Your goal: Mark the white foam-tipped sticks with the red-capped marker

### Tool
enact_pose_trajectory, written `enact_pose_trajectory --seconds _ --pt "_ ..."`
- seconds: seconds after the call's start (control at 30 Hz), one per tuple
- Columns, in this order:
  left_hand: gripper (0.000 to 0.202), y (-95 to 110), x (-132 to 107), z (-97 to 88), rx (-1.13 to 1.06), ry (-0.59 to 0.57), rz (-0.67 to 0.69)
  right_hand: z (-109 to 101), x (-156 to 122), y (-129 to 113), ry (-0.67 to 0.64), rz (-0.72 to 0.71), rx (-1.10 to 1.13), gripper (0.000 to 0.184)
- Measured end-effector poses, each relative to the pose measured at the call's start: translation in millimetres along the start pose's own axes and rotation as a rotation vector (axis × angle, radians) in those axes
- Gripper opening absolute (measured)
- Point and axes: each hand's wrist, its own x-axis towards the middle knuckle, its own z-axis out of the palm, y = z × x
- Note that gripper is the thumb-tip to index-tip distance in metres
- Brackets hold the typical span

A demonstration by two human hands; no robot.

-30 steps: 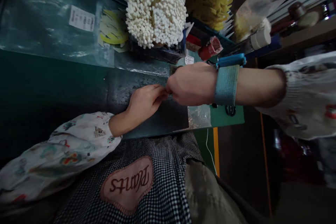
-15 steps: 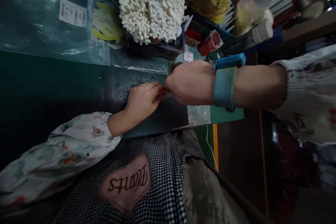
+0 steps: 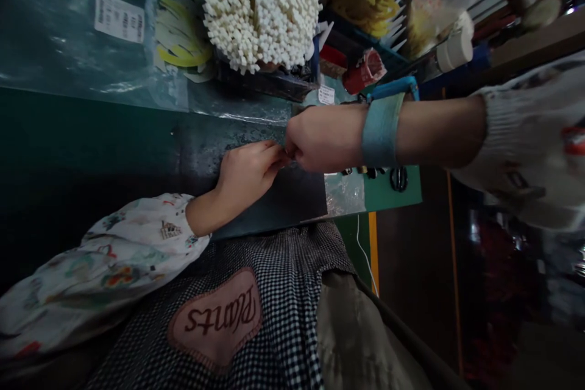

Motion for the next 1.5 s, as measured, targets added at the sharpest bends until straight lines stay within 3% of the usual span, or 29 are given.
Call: enact_pose_trajectory --seconds 0.17,0.4,0.63,0.83,0.93,1.2,1.4,1.5 --pt "0.021 -0.1 0.4 1.8 -0.002 0.021 0.005 3.4 -5.9 -7.4 0.102 0.022 -0.122 0.020" --pt "0.023 -0.7 0.2 1.2 0.004 0.024 -0.001 3.9 -7.5 -12.6 0.036 0.008 -0.334 0.016" --pt "0.020 0.8 0.8 1.1 0.022 0.026 -0.031 3.7 -3.8 -14.8 0.133 0.077 -0.090 0.014" --pt "0.022 0.3 1.1 3.5 0.036 0.044 0.004 -3.7 6.7 -10.0 -0.032 0.104 0.082 0.028" --pt "0.023 0.3 0.9 2.8 0.041 0.038 0.002 -3.8 7.6 -11.2 -0.053 0.121 0.097 0.028" --pt "0.018 -2.1 0.9 1.2 -0.018 0.005 -0.035 5.8 -0.7 0.1 0.068 0.089 0.082 0.016" --pt "0.013 -4.7 1.7 0.0 -0.044 -0.007 -0.040 7.1 -20.4 5.4 0.218 0.090 -0.058 0.032" --pt "0.013 -7.3 1.6 1.0 -0.046 0.007 -0.018 15.9 -29.5 5.8 0.297 0.105 -0.094 0.031"
